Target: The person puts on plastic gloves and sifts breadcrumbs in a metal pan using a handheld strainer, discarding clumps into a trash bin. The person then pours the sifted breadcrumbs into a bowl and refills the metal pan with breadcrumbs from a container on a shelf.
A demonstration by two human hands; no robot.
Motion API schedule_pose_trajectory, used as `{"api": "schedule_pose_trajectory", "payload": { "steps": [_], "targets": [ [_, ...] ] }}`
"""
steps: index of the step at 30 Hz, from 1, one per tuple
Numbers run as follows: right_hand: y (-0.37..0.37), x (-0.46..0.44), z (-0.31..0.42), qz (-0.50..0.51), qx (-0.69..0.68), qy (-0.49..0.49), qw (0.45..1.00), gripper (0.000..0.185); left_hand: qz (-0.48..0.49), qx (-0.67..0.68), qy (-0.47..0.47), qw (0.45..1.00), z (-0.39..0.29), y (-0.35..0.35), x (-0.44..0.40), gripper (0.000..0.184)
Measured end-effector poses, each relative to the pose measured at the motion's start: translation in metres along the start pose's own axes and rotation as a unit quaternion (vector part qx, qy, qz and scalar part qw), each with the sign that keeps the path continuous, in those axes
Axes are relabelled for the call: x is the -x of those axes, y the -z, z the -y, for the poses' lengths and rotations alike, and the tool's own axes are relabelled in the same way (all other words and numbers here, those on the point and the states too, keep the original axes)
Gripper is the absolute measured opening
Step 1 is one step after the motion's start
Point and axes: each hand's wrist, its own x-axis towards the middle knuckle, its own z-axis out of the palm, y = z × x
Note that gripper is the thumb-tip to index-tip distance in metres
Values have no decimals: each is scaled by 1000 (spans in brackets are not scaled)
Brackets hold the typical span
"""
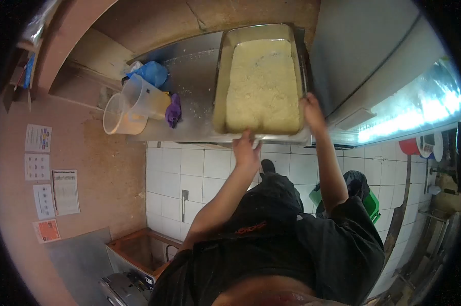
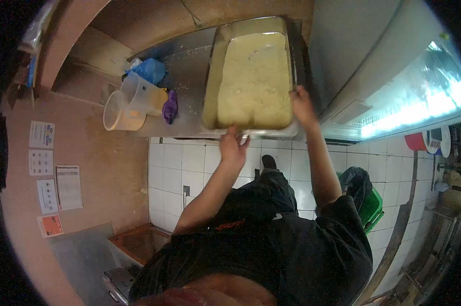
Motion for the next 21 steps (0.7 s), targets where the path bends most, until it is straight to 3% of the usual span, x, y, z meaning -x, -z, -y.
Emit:
{"api": "schedule_pose_trajectory", "payload": {
  "steps": [1, 4, 7, 9, 10, 12, 13, 14, 15, 16, 18, 19, 21],
  "targets": [
    [-16, 11, -7, -1, -9, 22, 1000, 37, -45, -3, -24, 999, -4, 10, -15, 43],
    [-53, 83, 86, 93, -132, 45, 986, 22, -79, -25, -145, 986, -43, 35, -46, 41],
    [-91, 114, 100, 105, -105, 48, 988, 17, -6, -37, -197, 980, -98, 80, -74, 33],
    [-100, 129, 127, 258, -117, 0, 959, 20, -35, -52, -191, 980, -143, 91, -52, 39],
    [-103, 127, 136, 259, -115, -6, 959, 20, -79, -80, -183, 977, -161, 112, -52, 37],
    [-112, 121, 148, 408, -79, 125, 901, 27, -106, -99, -162, 976, -198, 166, -60, 25],
    [-124, 119, 120, 360, 38, 219, 906, 28, -119, -106, -124, 979, -218, 155, -38, 21],
    [-132, 122, 90, 357, 41, 208, 910, 28, -131, -136, -132, 973, -235, 187, -39, 17],
    [-138, 126, 63, 258, 192, 253, 912, 28, -177, -136, -162, 961, -249, 223, -42, 14],
    [-140, 127, 45, 152, 339, 291, 882, 29, -177, -174, -154, 956, -262, 180, -3, 11],
    [-134, 123, 21, 193, 343, 209, 895, 34, -202, -251, -207, 924, -289, 234, -1, 8],
    [-134, 124, 0, 157, 345, 227, 897, 33, -203, -228, -185, 934, -313, 295, -19, 9],
    [-137, 84, 5, 97, 319, 250, 909, 31, -193, -200, -199, 940, -373, 300, -22, 11]
  ]
}}
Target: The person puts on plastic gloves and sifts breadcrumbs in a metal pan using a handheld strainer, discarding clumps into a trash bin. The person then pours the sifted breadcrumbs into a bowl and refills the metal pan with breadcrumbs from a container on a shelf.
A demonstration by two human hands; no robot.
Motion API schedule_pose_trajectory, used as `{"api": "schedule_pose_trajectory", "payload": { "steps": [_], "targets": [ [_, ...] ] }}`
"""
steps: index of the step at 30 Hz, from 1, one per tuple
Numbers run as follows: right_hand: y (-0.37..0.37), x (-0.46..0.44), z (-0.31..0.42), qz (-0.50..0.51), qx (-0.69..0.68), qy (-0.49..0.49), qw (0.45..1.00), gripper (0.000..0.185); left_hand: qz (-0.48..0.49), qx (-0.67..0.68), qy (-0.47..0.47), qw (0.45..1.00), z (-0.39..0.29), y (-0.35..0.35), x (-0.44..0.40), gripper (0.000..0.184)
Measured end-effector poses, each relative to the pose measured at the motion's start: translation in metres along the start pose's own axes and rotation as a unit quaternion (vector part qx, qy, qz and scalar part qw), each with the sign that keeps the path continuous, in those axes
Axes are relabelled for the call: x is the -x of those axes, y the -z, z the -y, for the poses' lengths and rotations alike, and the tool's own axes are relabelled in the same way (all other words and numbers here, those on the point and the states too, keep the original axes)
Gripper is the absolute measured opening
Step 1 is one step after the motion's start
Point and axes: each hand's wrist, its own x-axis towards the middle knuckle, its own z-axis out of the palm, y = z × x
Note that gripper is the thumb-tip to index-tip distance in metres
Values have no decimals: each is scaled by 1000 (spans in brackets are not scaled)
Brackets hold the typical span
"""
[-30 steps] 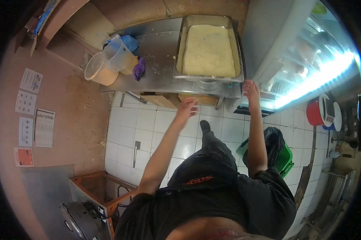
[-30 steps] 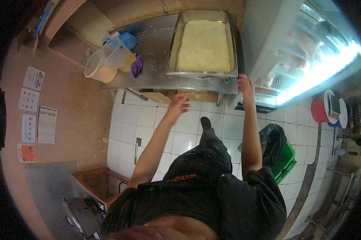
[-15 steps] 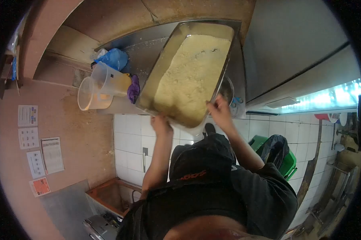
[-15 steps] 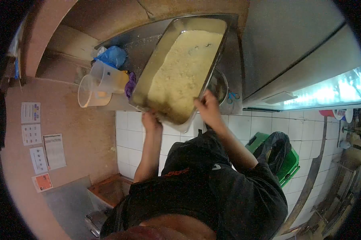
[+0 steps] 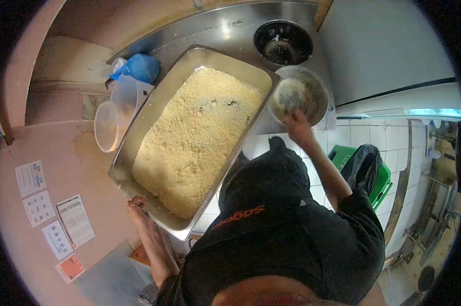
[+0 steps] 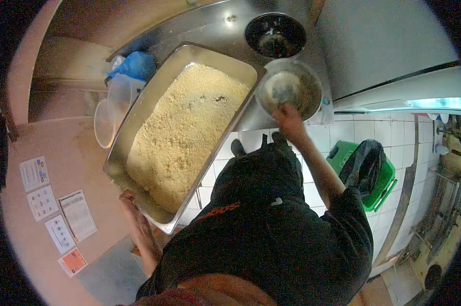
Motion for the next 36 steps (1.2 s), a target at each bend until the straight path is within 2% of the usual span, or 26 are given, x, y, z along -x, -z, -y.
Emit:
{"api": "schedule_pose_trajectory", "payload": {
  "steps": [2, 5, 7, 9, 10, 11, 12, 13, 15, 17, 19, 20, 21, 23, 24, 25, 27, 29, 30, 31, 32, 34, 35, 36],
  "targets": [
    [11, -7, 3, -18, 7, -37, 999, 26, 26, -33, -8, 999, -33, 2, 5, 19],
    [28, 15, 5, -74, 123, -46, 989, 27, -18, -100, 29, 994, -12, -11, -9, 28],
    [48, -1, 34, -104, 131, -21, 986, 30, 30, -68, 12, 997, -3, -19, -40, 27],
    [49, -2, 53, -140, -88, -88, 982, 30, 59, -110, 11, 992, 18, -14, -94, 28],
    [49, 2, 64, -52, -191, -215, 956, 30, 61, -113, 11, 992, 23, -20, -112, 28],
    [32, 9, 61, -53, -192, -219, 955, 30, 122, -104, 7, 987, 27, -27, -127, 32],
    [4, 19, 53, -30, -278, -247, 928, 31, 182, -94, 5, 979, 31, -34, -137, 37],
    [-8, 29, 57, -3, -356, -278, 892, 32, 184, -97, 14, 978, 43, -38, -143, 37],
    [-9, 29, 73, 108, -200, -343, 911, 33, 253, -140, -10, 957, 50, -53, -156, 47],
    [-10, 28, 79, 90, -184, -338, 919, 33, 276, -145, -24, 950, 47, -68, -166, 44],
    [-23, 35, 76, -22, -89, -311, 946, 31, 295, -154, -33, 942, 41, -86, -151, 41],
    [-31, 50, 76, -120, -40, -270, 955, 29, 316, -170, -38, 933, 60, -96, -138, 44],
    [-33, 57, 72, -120, -36, -270, 955, 29, 337, -186, -51, 921, 66, -107, -131, 47],
    [-27, 63, 65, -129, 77, -162, 975, 28, 373, -156, -45, 913, 83, -112, -144, 52],
    [-34, 70, 49, -105, 28, -225, 968, 29, 357, -147, -29, 922, 79, -121, -137, 48],
    [-33, 66, 49, -107, 27, -226, 968, 29, 338, -141, -12, 931, 73, -124, -134, 44],
    [-27, 61, 47, -118, 39, -231, 965, 30, 358, -134, -15, 924, 78, -132, -151, 38],
    [-15, 53, 55, -98, 5, -255, 962, 29, 375, -142, -81, 912, 93, -145, -163, 32],
    [-13, 51, 55, -97, -4, -254, 962, 30, 382, -147, -65, 910, 99, -150, -167, 24],
    [-12, 48, 59, -96, -13, -252, 963, 31, 380, -144, -65, 911, 107, -151, -173, 24],
    [-11, 45, 62, -96, -13, -249, 964, 31, 368, -158, -104, 911, 117, -155, -177, 24],
    [-9, 38, 63, -135, -148, -382, 902, 35, 331, -214, -163, 904, 123, -167, -167, 29],
    [-13, 38, 61, -135, -148, -380, 903, 35, 330, -213, -163, 905, 131, -166, -179, 29],
    [-24, 39, 52, -227, -140, -369, 890, 36, 340, -218, -169, 899, 148, -167, -203, 32]
  ]
}}
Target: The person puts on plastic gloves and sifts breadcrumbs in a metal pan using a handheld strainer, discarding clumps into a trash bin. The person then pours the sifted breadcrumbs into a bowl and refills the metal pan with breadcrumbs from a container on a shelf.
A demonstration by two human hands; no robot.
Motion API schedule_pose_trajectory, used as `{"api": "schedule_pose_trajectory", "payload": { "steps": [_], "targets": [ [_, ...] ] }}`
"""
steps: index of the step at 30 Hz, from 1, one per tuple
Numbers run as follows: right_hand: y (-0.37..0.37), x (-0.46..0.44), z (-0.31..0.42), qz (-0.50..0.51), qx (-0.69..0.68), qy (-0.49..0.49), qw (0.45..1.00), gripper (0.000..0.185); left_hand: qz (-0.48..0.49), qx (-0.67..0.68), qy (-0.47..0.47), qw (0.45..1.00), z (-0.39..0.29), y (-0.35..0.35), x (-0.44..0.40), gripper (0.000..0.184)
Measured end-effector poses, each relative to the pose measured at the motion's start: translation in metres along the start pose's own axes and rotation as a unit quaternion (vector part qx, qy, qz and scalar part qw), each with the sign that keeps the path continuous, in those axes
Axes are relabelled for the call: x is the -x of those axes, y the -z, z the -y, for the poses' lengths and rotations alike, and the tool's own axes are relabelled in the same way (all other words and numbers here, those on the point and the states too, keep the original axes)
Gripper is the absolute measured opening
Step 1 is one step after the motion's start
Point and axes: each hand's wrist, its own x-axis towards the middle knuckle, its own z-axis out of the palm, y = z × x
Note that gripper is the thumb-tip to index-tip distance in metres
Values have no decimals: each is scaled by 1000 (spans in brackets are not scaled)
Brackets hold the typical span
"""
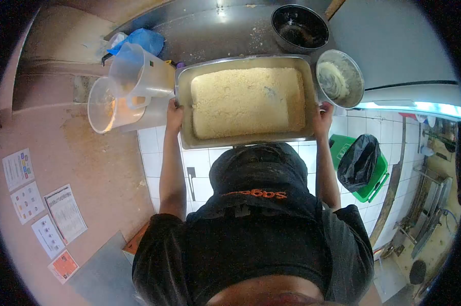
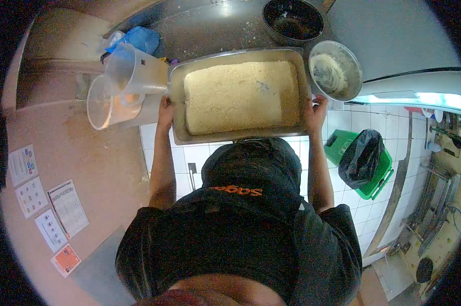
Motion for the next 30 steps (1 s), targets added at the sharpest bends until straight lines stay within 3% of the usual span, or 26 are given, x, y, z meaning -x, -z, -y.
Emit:
{"api": "schedule_pose_trajectory", "payload": {
  "steps": [2, 3, 6, 8, 11, 18, 20, 22, 24, 25, 27, 29, 30],
  "targets": [
    [-12, -11, -30, -131, -44, 0, 990, 44, 10, -7, -5, 1000, 9, 0, -11, 35],
    [-10, -12, -23, -130, -44, 1, 991, 44, 5, -31, -43, 999, 4, -4, -11, 36],
    [3, -23, -9, -122, -290, -234, 920, 59, -13, -87, -133, 987, 1, -12, -12, 38],
    [10, -34, -19, -115, -299, -206, 925, 55, -27, -120, -190, 974, 6, -13, -17, 39],
    [22, -51, -34, -90, -297, -170, 935, 49, -36, -110, -155, 981, -4, -18, -9, 35],
    [22, -71, -20, -59, -291, -201, 933, 46, -145, -286, -129, 939, -22, -32, 1, 45],
    [12, -67, -25, -216, -200, -164, 942, 37, -190, -313, -118, 923, -46, -35, 19, 45],
    [-1, -32, -4, -142, -137, 77, 977, 32, -206, -329, -202, 899, -67, -41, 41, 50],
    [-27, 24, 65, -1, -46, 249, 967, 33, -145, -86, -241, 956, -54, -72, 50, 52],
    [-39, 48, 100, 69, -21, 333, 940, 38, -53, 7, -141, 989, -69, -87, 66, 51],
    [-51, 72, 195, 416, -136, 248, 864, 41, 161, 224, 15, 961, -112, -125, 91, 54],
    [-87, 91, 217, 447, -201, 252, 834, 46, 284, 300, 140, 900, -145, -143, 118, 55],
    [-104, 94, 217, 436, -220, 266, 831, 49, 306, 308, 143, 889, -158, -144, 127, 55]
  ]
}}
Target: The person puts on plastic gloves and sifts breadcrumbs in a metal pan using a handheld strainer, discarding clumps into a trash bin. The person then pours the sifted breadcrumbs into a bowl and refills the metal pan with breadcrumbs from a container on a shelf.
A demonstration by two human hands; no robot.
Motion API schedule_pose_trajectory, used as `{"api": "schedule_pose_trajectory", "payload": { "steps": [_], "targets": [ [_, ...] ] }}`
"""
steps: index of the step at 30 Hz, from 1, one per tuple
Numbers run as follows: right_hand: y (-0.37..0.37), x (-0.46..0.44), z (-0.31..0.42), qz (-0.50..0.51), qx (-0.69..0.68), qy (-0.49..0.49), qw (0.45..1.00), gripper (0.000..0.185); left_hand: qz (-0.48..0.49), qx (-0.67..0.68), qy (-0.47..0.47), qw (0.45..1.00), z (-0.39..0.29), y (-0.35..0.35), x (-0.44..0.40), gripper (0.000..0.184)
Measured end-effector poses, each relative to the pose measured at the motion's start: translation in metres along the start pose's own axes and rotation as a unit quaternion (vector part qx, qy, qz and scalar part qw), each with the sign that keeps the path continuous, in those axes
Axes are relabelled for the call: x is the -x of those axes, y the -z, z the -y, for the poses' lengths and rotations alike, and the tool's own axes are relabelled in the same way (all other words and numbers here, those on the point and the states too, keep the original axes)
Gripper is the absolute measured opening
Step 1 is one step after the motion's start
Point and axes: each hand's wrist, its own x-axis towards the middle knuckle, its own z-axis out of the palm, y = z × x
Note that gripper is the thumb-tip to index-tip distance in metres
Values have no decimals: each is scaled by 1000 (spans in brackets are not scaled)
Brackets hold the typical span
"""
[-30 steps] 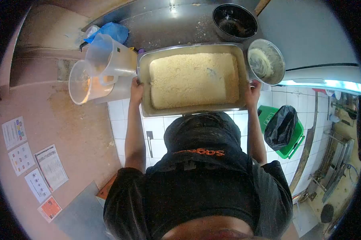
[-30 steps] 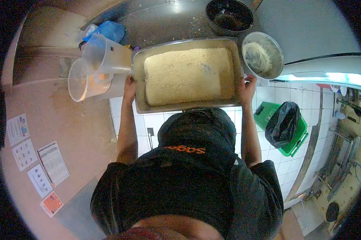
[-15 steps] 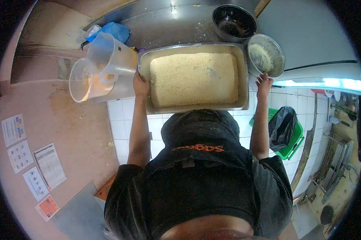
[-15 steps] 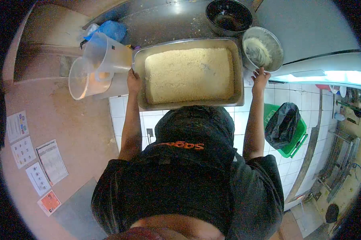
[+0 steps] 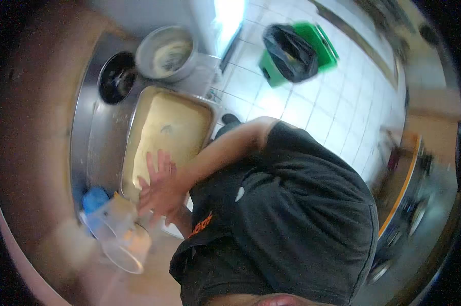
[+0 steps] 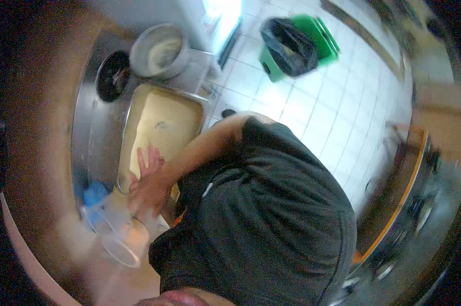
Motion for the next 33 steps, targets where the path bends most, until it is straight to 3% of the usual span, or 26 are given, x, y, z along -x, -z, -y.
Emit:
{"api": "schedule_pose_trajectory", "payload": {
  "steps": [2, 4, 6, 7, 8, 10, 11, 12, 13, 14, 15, 17, 19, 20, 23, 26, 28, 29, 30, 32, 33],
  "targets": [
    [-15, -17, -22, -48, 23, 64, 997, 54, 39, 9, -15, 999, -16, -11, 11, 55],
    [-20, -31, -40, -127, 116, 191, 966, 59, 80, 29, -35, 996, -38, -15, 17, 56],
    [-22, -44, -55, -213, 261, 349, 874, 65, 126, 105, -29, 986, -63, -11, 19, 56],
    [-16, -50, -63, -254, 311, 371, 837, 68, 151, 173, -24, 973, -78, -9, 17, 57],
    [-5, -48, -65, -305, 349, 359, 810, 71, 174, 216, -39, 960, -92, -7, 17, 57],
    [18, -46, -57, -408, 337, 180, 829, 60, 174, -24, -211, 961, -106, -49, 36, 66],
    [25, -46, -58, -471, 302, 0, 829, 51, 147, -130, -294, 936, -114, -69, 45, 71],
    [39, -56, -58, -484, 299, -1, 822, 51, 136, -182, -328, 917, -116, -80, 46, 71],
    [59, -74, -50, -314, 15, -23, 949, 62, 143, -200, -326, 913, -121, -89, 46, 71],
    [67, -84, -44, -92, -266, -36, 959, 75, 145, -212, -318, 913, -121, -96, 46, 71],
    [61, -89, -41, -89, -268, -31, 959, 75, 149, -213, -310, 914, -120, -102, 44, 71],
    [36, -103, -33, -180, -310, 189, 914, 65, 157, -215, -282, 922, -113, -109, 45, 72],
    [12, -115, -19, -269, -339, 399, 808, 55, 168, -214, -241, 932, -105, -112, 45, 72],
    [5, -115, -14, -272, -364, 381, 805, 56, 173, -211, -218, 937, -100, -114, 46, 72],
    [19, -65, 29, -251, -439, 174, 845, 60, 184, -190, -150, 953, -81, -119, 44, 72],
    [33, -5, 76, -321, -333, 131, 877, 66, 185, -155, -92, 966, -60, -122, 43, 73],
    [30, 41, 108, -377, -111, 191, 900, 58, 175, -124, -64, 975, -47, -125, 43, 73],
    [28, 64, 125, -414, -4, 214, 885, 55, 171, -109, -57, 978, -41, -127, 43, 73],
    [35, 69, 124, -398, 176, 301, 849, 52, 165, -89, -53, 981, -36, -129, 43, 73],
    [40, 55, 100, -311, 257, 415, 815, 51, 160, -52, -52, 984, -28, -136, 44, 73],
    [48, 53, 65, -301, 267, 390, 828, 48, 161, -33, -55, 985, -26, -140, 44, 73]
  ]
}}
